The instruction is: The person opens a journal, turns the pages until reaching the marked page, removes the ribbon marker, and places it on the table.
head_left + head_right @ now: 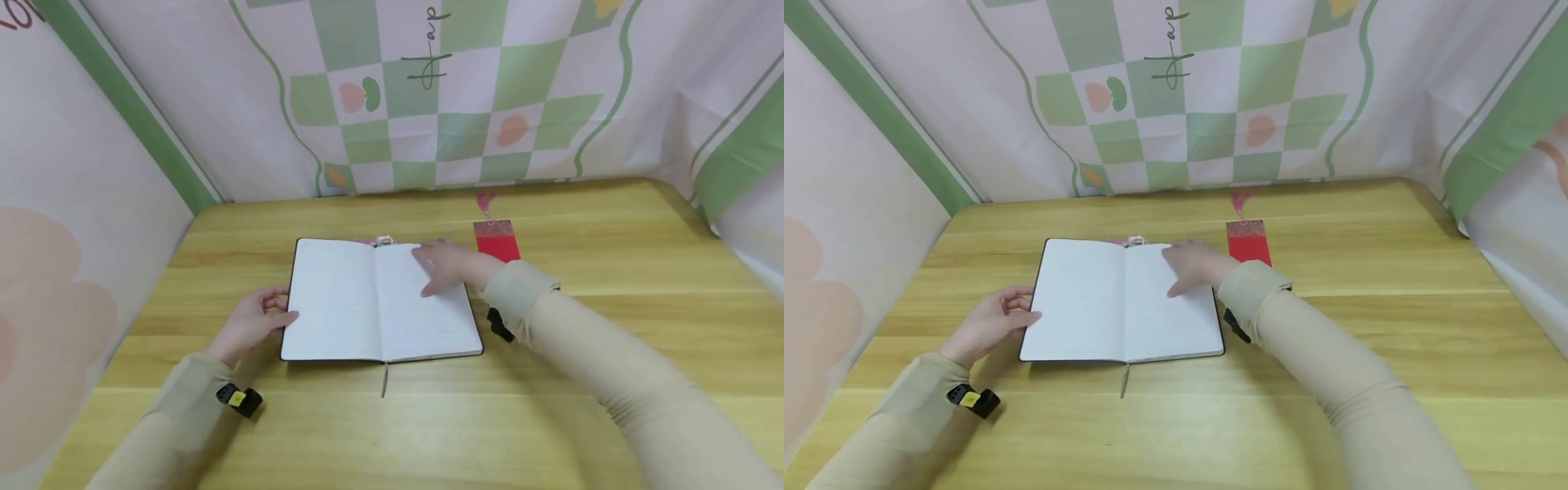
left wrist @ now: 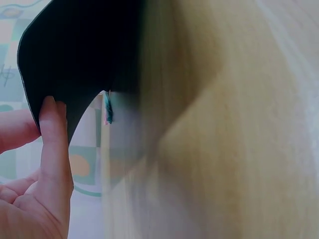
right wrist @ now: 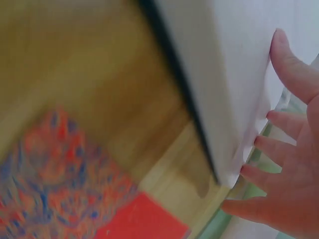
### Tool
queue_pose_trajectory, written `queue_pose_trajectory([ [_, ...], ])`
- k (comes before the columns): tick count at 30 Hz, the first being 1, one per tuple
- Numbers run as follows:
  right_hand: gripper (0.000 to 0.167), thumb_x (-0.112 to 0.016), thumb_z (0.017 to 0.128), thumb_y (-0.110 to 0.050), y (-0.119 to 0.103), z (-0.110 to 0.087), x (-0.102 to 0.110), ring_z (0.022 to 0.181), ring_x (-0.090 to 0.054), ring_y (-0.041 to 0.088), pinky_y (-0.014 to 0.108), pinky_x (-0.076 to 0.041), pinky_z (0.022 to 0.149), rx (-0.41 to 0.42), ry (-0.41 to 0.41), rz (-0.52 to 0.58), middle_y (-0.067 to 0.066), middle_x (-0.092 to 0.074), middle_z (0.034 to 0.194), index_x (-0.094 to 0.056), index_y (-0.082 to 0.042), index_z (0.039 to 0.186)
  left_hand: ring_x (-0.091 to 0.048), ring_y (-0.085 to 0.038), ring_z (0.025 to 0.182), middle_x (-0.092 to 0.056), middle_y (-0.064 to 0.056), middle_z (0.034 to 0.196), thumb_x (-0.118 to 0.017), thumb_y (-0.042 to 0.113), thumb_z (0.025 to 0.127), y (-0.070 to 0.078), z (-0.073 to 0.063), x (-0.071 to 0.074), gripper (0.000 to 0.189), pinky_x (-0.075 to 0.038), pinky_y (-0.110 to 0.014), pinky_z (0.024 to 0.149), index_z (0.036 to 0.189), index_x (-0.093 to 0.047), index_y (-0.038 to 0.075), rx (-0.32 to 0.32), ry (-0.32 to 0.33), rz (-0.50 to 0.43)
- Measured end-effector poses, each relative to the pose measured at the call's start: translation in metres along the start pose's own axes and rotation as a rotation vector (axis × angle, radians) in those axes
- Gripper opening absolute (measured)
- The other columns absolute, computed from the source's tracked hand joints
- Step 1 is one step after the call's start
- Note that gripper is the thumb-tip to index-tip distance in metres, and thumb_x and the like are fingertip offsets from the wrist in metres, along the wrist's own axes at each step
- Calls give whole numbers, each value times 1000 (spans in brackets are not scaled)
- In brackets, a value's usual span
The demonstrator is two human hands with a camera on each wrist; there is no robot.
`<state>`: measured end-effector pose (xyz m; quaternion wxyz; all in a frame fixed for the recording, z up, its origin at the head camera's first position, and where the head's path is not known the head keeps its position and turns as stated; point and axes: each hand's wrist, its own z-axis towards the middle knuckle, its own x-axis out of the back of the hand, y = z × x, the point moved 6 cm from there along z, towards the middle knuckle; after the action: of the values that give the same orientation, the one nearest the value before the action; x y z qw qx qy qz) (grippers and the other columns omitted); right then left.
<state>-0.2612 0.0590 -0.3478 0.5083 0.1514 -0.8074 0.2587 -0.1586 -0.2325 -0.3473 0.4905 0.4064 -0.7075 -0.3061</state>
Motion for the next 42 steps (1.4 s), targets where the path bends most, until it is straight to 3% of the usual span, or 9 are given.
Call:
queue_pose_trajectory([
  [4,89,-72,82,-39,14,8,6,140,-19,42,56,-13,114,-27,10,-31,23,-27,151,-27,2,147,-55,-13,79,-54,-9,102,-63,9,90,0,-1,1,56,-51,-28,67,139,-37,-3,4,4,14],
  [13,88,-77,77,-42,27,12,14,137,-16,49,61,-27,106,-133,23,14,26,-27,149,-35,-5,145,-55,-13,79,-55,-10,101,-64,9,89,4,0,1,56,-51,-28,67,138,-39,-3,-11,29,53],
  [18,83,-79,74,-41,19,7,18,135,-21,46,62,-27,106,-117,115,-51,24,-35,146,-43,-5,141,-55,-13,78,-55,-10,100,-63,7,90,5,0,1,55,-52,-28,68,138,-38,-4,-11,31,44],
  [23,73,-79,75,-37,13,1,16,130,-33,41,58,-34,103,-71,219,-109,21,-45,139,-51,-5,134,-55,-13,79,-55,-11,101,-63,8,90,5,0,1,56,-52,-27,69,138,-38,-4,-10,29,47],
  [30,59,-78,77,-12,5,-15,10,115,-53,36,48,-44,97,16,309,49,21,-55,126,-55,-3,130,-56,-13,79,-54,-10,101,-63,9,90,4,0,0,57,-52,-26,69,139,-37,-4,-4,23,41],
  [35,51,-64,81,5,3,-27,8,108,-56,32,46,-49,90,61,320,132,19,-58,120,-54,-3,130,-55,-14,80,-54,-10,103,-64,10,90,4,0,0,57,-52,-28,70,139,-37,-2,2,27,54],
  [42,50,-55,84,4,15,-40,10,103,-56,32,40,-51,81,-2,314,387,20,-58,119,-49,0,133,-56,-14,81,-55,-12,104,-64,10,90,5,-1,0,56,-52,-29,71,138,-38,-3,-2,32,66],
])
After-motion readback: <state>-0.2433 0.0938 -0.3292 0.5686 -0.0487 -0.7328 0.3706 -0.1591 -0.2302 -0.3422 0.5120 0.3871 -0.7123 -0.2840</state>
